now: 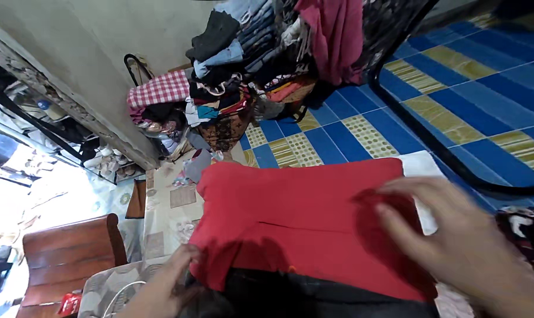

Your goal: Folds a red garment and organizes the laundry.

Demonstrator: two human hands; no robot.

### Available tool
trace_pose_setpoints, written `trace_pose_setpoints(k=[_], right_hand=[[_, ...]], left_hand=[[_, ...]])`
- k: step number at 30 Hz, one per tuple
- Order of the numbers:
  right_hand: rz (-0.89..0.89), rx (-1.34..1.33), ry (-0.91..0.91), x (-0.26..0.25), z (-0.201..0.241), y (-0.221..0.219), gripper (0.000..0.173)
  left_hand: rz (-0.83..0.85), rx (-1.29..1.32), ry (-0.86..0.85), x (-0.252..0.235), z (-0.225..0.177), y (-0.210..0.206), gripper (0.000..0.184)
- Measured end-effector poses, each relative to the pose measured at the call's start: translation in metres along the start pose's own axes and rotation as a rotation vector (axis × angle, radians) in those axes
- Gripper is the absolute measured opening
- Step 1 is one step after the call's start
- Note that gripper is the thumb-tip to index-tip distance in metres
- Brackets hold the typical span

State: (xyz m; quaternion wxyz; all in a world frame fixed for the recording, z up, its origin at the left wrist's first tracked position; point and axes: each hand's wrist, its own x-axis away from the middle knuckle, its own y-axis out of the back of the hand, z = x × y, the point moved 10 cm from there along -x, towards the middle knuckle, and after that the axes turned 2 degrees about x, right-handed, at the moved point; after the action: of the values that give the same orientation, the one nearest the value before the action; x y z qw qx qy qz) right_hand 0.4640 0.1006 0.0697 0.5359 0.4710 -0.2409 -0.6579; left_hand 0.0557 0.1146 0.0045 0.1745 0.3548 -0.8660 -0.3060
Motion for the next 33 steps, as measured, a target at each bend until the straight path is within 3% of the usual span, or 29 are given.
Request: trace_pose_setpoints(k=[2, 5, 8, 12, 16, 20, 23, 27, 33], right_hand=[[0.03, -0.054, 0.238, 0.012, 0.081, -0.029, 0.033], [0.162, -0.231, 0.412, 0.035, 0.181, -0.094, 0.025], [0.139, -0.226, 0.451, 0.046, 0.221, -0.147, 0.038], [0.085, -0.196, 0.456, 0.035, 0.218, -0.159, 0.017], [0.116, -0.3, 0.405, 0.029, 0.211, -0.154, 0.02], [0.087, -0.418, 0.254, 0.021, 0.203, -0.158, 0.022], [0.061, -0.483, 0.116, 0.011, 0.194, -0.161, 0.024], [0.091, -0.536, -0.047, 0.005, 0.181, -0.164, 0.024], [0.098, -0.691, -0.138, 0.014, 0.171, -0.171, 0.025]], left_hand=[[-0.074, 0.012, 0.012, 0.021, 0.005, -0.014, 0.052], [-0.277, -0.014, 0.017, 0.034, 0.018, -0.02, 0.035], [-0.461, -0.049, -0.071, 0.033, 0.022, -0.021, 0.021], [-0.525, 0.001, -0.163, 0.032, 0.026, -0.016, 0.016], [-0.529, 0.203, -0.094, 0.026, 0.038, 0.012, 0.019], [-0.582, 0.17, -0.028, 0.008, 0.039, 0.043, 0.023], [-0.447, 0.175, -0.008, -0.007, 0.046, 0.039, 0.028], [-0.25, 0.223, 0.019, 0.003, 0.061, 0.016, 0.05], [-0.43, 0.31, 0.146, 0.011, 0.098, 0.016, 0.017]])
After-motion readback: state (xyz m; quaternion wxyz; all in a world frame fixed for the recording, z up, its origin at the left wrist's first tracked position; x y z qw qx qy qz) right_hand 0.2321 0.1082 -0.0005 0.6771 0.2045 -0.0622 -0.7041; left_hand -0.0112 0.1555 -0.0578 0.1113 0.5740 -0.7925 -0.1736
